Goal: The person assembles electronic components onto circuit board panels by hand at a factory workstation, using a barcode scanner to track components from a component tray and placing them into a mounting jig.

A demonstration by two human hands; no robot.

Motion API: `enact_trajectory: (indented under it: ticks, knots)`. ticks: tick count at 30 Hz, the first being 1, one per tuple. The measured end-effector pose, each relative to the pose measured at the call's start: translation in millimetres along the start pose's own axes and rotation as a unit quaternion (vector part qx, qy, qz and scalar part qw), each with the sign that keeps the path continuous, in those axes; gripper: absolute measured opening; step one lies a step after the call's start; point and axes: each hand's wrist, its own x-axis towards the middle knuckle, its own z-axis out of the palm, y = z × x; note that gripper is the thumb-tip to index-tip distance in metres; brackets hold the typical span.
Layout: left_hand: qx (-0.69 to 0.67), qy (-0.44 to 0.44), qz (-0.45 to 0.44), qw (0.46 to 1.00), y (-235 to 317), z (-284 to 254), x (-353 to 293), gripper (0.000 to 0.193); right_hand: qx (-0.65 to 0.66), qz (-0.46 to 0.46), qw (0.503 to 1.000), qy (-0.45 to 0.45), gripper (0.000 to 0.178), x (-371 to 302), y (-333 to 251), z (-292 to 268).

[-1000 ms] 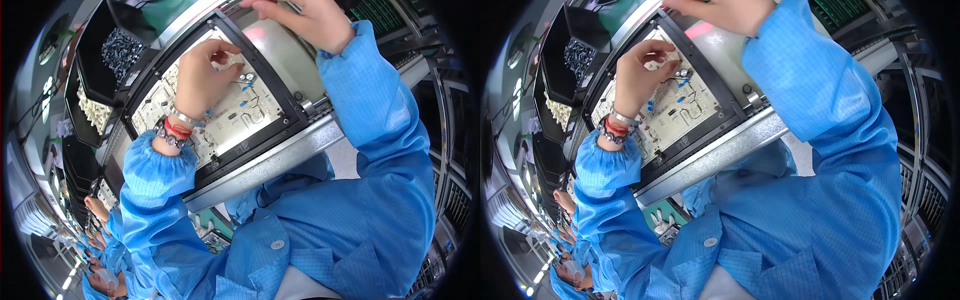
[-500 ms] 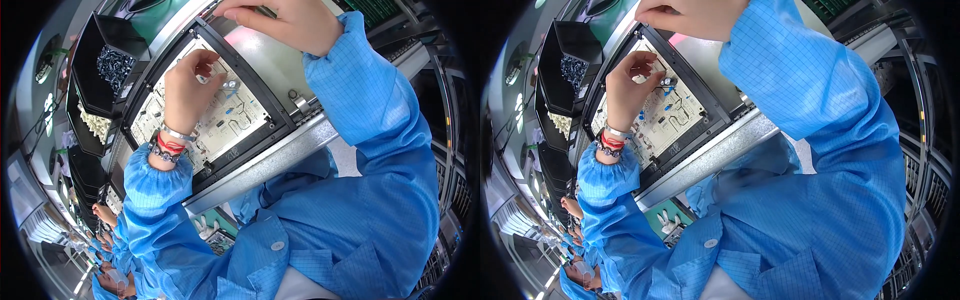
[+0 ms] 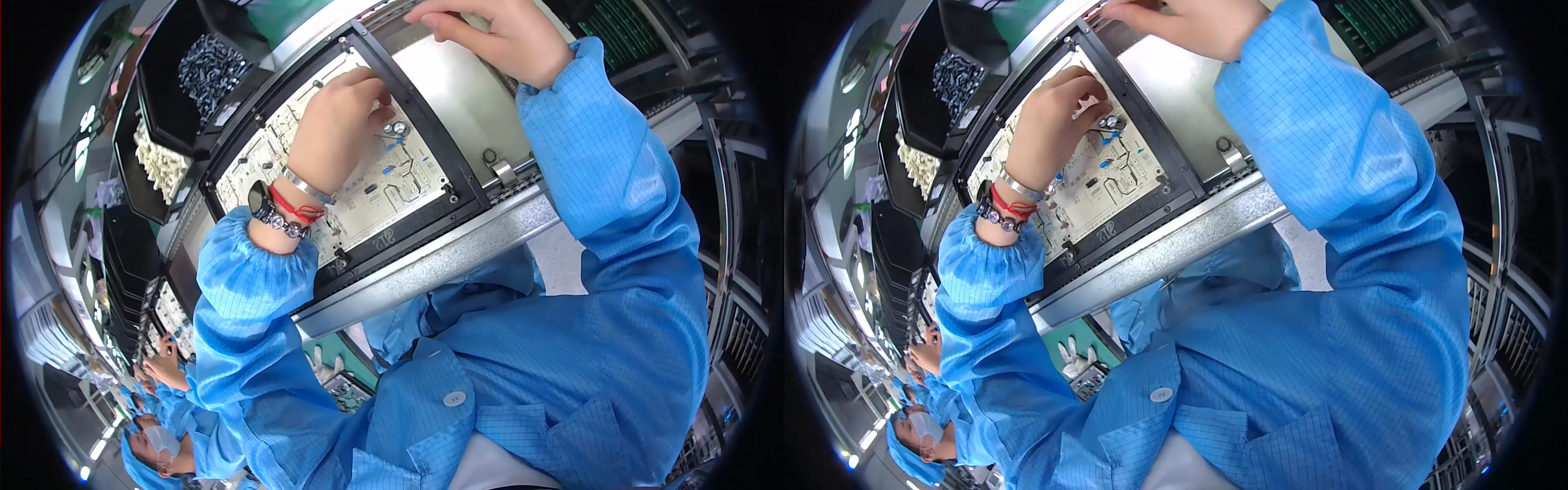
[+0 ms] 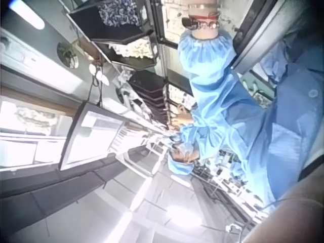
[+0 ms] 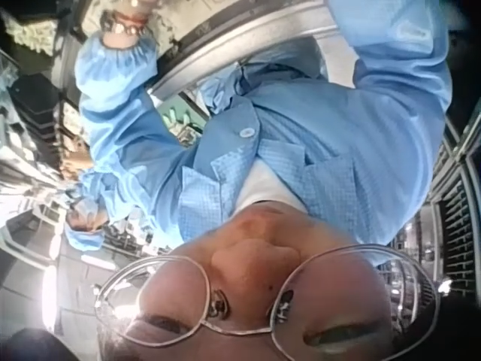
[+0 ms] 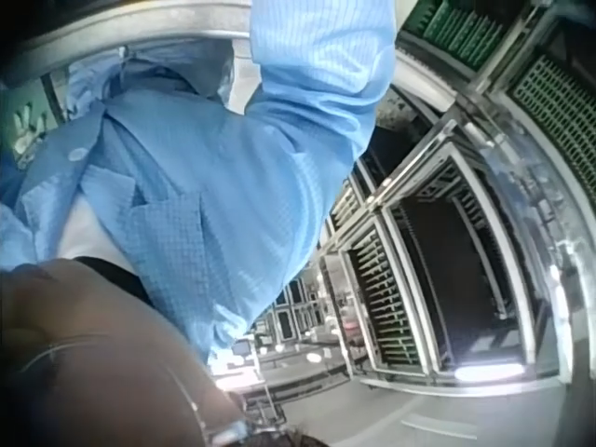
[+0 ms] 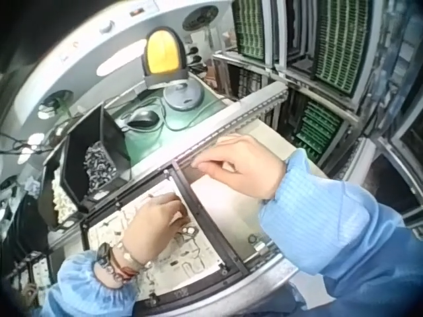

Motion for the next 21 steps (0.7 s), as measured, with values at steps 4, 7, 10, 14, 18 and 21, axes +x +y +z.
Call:
enact_trajectory:
  ticks: [4, 7, 10, 14, 18, 21]
  knots:
    - [0.018, -0.01, 0.084, 0.996, -0.1, -16.7, -10.4, 0.01, 0.068, 0.07, 0.988, -0.117, 0.026, -11.6, 34.3, 27.2]
    - [0.053, 0.017, 0.099, 0.993, -2.3, -25.3, -40.2, 0.018, 0.08, 0.194, 0.94, -0.267, 0.032, -7.2, 25.4, 47.8]
    - [0.028, 0.048, 0.058, 0.997, 14.0, -48.9, -97.2, 0.024, 0.251, 0.271, 0.893, -0.258, 0.042, -16.5, 11.7, 81.9]
    - [-0.003, 0.094, -0.012, 0.996, 57.9, -79.1, -179.1, 0.031, 0.19, 0.238, 0.938, -0.163, 0.056, -47.0, 33.4, 90.7]
    - [-0.053, 0.218, -0.163, 0.961, 89.6, -55.0, -268.8, 0.029, 0.09, 0.195, 0.947, -0.241, 0.055, -39.7, 50.7, 100.1]
    - [-0.083, 0.338, -0.317, 0.882, 130.1, -16.7, -318.3, 0.028, 0.114, 0.184, 0.925, -0.313, 0.042, -18.4, 7.6, 115.7]
